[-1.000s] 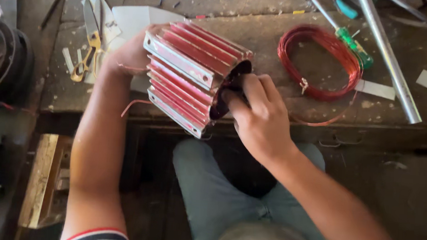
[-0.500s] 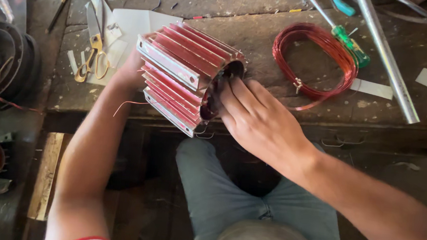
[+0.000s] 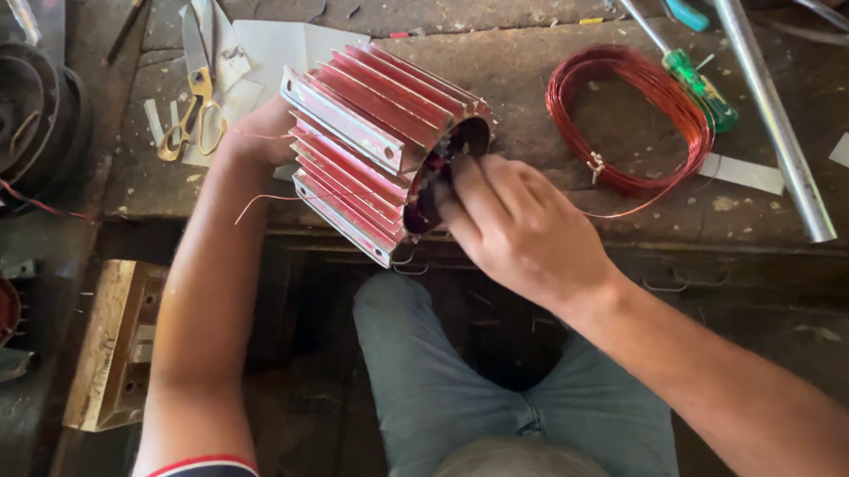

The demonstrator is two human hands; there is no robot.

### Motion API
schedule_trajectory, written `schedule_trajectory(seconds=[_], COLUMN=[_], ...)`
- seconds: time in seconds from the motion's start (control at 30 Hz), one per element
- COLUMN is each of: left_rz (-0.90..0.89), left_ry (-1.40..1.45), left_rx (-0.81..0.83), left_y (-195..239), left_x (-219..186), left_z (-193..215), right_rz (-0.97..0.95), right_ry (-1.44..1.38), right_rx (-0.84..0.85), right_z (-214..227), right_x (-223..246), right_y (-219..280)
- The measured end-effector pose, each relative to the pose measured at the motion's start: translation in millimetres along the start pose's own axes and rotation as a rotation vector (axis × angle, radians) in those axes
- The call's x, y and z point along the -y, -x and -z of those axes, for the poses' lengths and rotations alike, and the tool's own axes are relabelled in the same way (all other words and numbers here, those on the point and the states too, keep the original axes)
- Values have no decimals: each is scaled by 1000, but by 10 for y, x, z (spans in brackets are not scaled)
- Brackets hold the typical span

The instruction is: The person winds copper wire by hand into the slots of a red motor stator, using a flat tool to pack the coils and a hammer to tap them into place. The person also cuts a piece of white insulating material with scissors and inserts it into the stator.

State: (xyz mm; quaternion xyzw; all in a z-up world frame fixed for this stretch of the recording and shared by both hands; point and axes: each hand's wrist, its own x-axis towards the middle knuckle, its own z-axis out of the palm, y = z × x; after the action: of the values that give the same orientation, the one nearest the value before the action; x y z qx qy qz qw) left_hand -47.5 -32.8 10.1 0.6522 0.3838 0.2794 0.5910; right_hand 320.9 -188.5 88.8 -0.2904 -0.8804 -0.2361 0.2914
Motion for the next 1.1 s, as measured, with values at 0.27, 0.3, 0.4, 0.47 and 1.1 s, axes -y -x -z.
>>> schedule_trajectory(seconds=[0.27, 0.3, 0.4, 0.47, 1.1], left_rz=[-246, -255, -203, -203, -89], left_ry=[-283, -294, -113, -535, -1173], left_rx=[0, -5, -86, -198, -972], left_y=[60, 54, 113, 421, 1626], left_x=[12, -117, -625, -1074, -675], left_z=[-98, -179, -461, -473, -556], right_rz=[-303, -323, -340, -326, -283], right_ry=[-169, -174, -133, -137, -420], right_rx=[-81, -84, -86, -133, 157], right_z=[-75, -47, 118, 273, -1059], right_x=[172, 198, 307, 428, 1540], right_y=[128, 108, 55, 39, -1459])
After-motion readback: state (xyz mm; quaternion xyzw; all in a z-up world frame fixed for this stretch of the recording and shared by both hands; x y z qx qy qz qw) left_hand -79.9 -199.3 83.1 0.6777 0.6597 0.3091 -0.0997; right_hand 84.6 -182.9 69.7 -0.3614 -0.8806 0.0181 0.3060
